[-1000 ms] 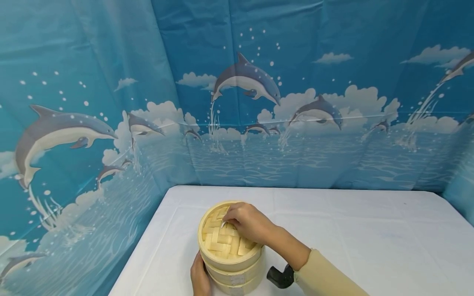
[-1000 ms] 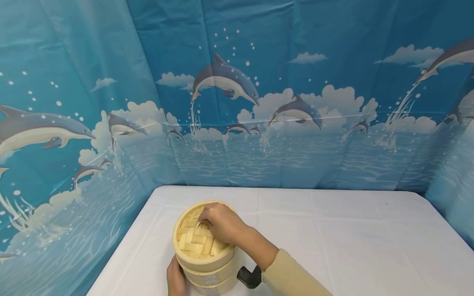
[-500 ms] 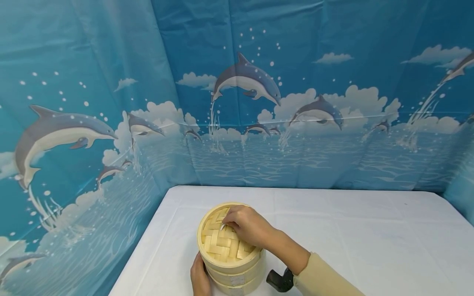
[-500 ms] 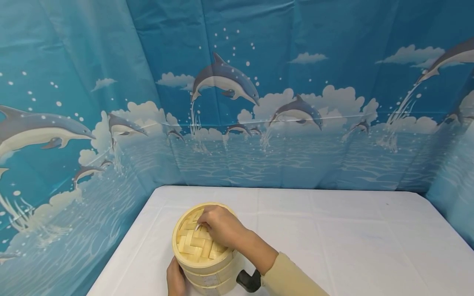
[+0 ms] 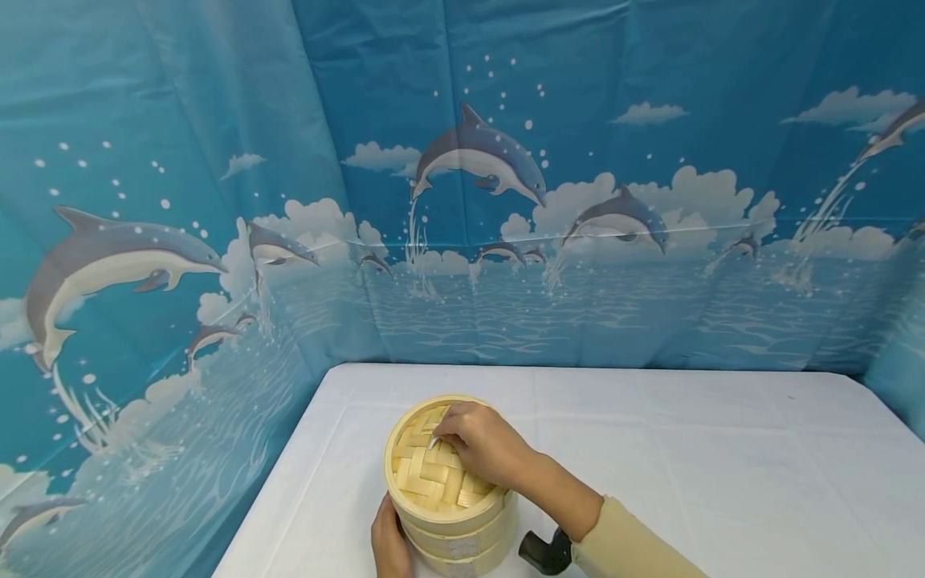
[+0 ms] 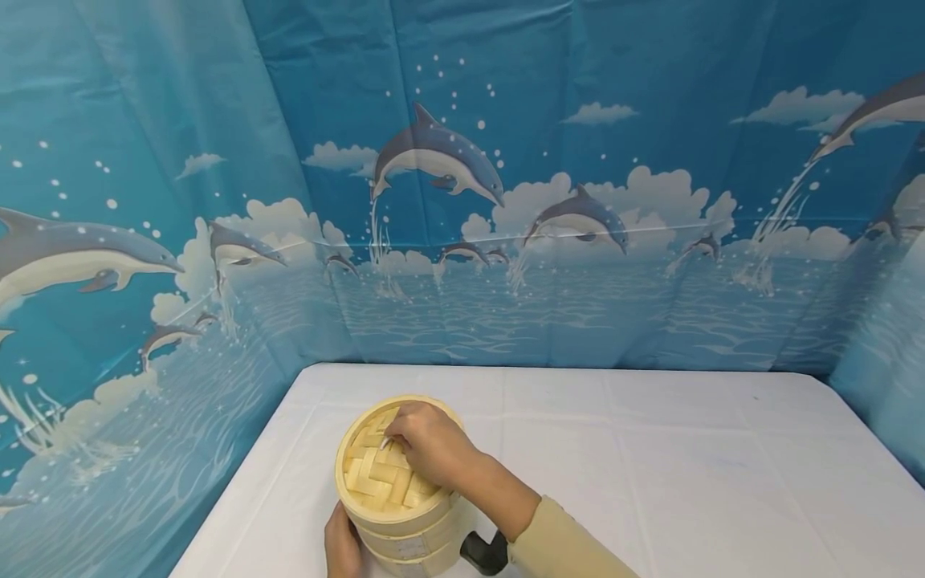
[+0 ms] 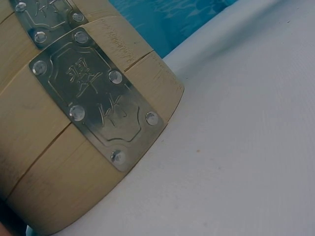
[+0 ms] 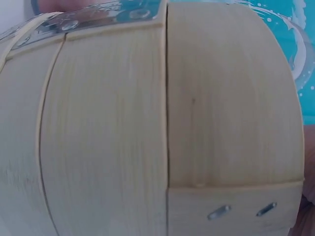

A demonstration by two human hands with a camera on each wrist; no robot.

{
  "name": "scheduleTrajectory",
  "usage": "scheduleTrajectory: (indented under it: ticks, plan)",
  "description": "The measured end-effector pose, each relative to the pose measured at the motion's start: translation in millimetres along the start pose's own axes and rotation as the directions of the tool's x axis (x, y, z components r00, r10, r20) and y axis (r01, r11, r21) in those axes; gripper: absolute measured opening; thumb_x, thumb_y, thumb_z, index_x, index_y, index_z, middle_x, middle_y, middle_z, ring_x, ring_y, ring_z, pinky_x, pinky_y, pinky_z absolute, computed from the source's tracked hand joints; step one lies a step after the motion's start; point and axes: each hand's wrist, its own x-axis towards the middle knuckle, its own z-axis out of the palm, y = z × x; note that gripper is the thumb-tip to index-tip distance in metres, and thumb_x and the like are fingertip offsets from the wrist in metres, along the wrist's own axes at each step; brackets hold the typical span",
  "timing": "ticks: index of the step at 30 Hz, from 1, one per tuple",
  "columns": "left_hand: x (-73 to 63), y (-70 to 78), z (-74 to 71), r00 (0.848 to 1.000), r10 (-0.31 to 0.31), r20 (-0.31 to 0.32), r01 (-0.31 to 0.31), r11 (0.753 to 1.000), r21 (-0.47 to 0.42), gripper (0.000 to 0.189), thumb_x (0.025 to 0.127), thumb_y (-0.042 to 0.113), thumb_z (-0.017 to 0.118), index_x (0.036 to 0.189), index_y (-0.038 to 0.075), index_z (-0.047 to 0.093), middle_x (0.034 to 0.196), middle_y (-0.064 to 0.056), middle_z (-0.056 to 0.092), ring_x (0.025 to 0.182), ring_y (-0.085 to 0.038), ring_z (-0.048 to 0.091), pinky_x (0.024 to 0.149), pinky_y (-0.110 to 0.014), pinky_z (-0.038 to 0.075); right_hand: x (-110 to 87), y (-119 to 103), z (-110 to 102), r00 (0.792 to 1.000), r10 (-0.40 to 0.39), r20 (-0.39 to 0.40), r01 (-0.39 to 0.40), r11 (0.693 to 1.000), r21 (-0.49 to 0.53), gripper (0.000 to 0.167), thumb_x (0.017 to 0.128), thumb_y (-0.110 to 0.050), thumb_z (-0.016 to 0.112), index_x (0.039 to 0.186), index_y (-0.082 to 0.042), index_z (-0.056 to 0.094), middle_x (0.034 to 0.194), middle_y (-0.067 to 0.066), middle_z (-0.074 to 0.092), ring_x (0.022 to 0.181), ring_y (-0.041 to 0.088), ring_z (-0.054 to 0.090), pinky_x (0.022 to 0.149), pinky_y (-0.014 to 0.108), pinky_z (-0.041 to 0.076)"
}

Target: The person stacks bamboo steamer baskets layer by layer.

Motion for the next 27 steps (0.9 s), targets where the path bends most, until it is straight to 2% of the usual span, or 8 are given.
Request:
scheduleTrajectory:
  ticks: [8, 11, 13, 17, 22, 27]
  plan:
    - [1.7, -1.1, -1.1, 1.000, 0.019, -0.022, -0.019, 1.000, 0.005, 0.049, 0.102, 0.020, 0.016, 0.129, -0.010, 0.044, 0.133, -0.022, 0.045, 0.127, -0.033, 0.036, 0.106, -0.043, 0.029, -1.5, 3.8, -1.9, 1.000, -0.016, -0.004, 0.016, 1.000, 0.011, 0.011, 0.084, -0.003, 0.066, 0.093, -0.005, 0.071, 0.089, 0.001, 0.067, 0.088, 0.011, 0.061, 0.081, 0.022, 0.051]
    - [1.7, -0.5, -1.5, 1.000, 0.004, -0.020, -0.004, 1.000, 0.003, 0.049, 0.102, 0.022, 0.016, 0.130, -0.009, 0.043, 0.135, -0.021, 0.043, 0.128, -0.033, 0.035, 0.106, -0.045, 0.028, -6.2, 7.0, -7.3, 0.999, -0.013, -0.043, 0.014, 1.000, 0.025, 0.010, 0.085, -0.007, 0.066, 0.094, -0.006, 0.071, 0.091, 0.000, 0.067, 0.089, 0.011, 0.061, 0.081, 0.024, 0.052]
    - [1.0, -0.2, -1.6, 1.000, -0.011, -0.010, 0.011, 1.000, -0.004, 0.050, 0.102, 0.023, 0.016, 0.131, -0.008, 0.042, 0.136, -0.021, 0.041, 0.129, -0.034, 0.033, 0.107, -0.046, 0.027, -13.1, 11.3, -12.7, 0.996, -0.004, -0.089, 0.008, 0.999, 0.041, 0.010, 0.085, -0.009, 0.067, 0.094, -0.007, 0.071, 0.091, -0.001, 0.067, 0.087, 0.010, 0.061, 0.077, 0.023, 0.053]
    - [-0.3, -0.1, -1.2, 1.000, -0.019, 0.000, 0.019, 1.000, -0.017, 0.050, 0.103, 0.024, 0.015, 0.133, -0.008, 0.040, 0.138, -0.021, 0.039, 0.129, -0.034, 0.032, 0.107, -0.048, 0.027, -34.9, 23.4, -26.5, 0.982, 0.041, -0.186, -0.029, 0.997, 0.070, 0.010, 0.084, -0.009, 0.068, 0.093, -0.008, 0.071, 0.089, -0.005, 0.065, 0.081, 0.006, 0.060, 0.068, 0.022, 0.054]
    - [1.1, -1.6, -0.3, 1.000, 0.003, -0.012, -0.003, 1.000, -0.027, 0.049, 0.103, 0.023, 0.017, 0.132, -0.007, 0.042, 0.137, -0.020, 0.041, 0.129, -0.032, 0.034, 0.107, -0.044, 0.027, -72.3, 40.7, -36.1, 0.949, 0.141, -0.281, -0.122, 0.989, 0.083, 0.009, 0.081, -0.008, 0.071, 0.088, -0.014, 0.072, 0.086, -0.012, 0.064, 0.078, 0.003, 0.059, 0.063, 0.020, 0.054]
    - [3.7, -3.0, -1.6, 1.000, 0.010, -0.006, -0.011, 1.000, -0.017, 0.048, 0.103, 0.023, 0.017, 0.133, -0.005, 0.042, 0.138, -0.015, 0.041, 0.130, -0.028, 0.034, 0.108, -0.041, 0.026, -112.4, 51.5, -32.4, 0.923, 0.221, -0.314, -0.206, 0.975, 0.079, 0.014, 0.079, -0.008, 0.072, 0.086, -0.019, 0.071, 0.084, -0.015, 0.063, 0.076, 0.001, 0.058, 0.061, 0.020, 0.054]
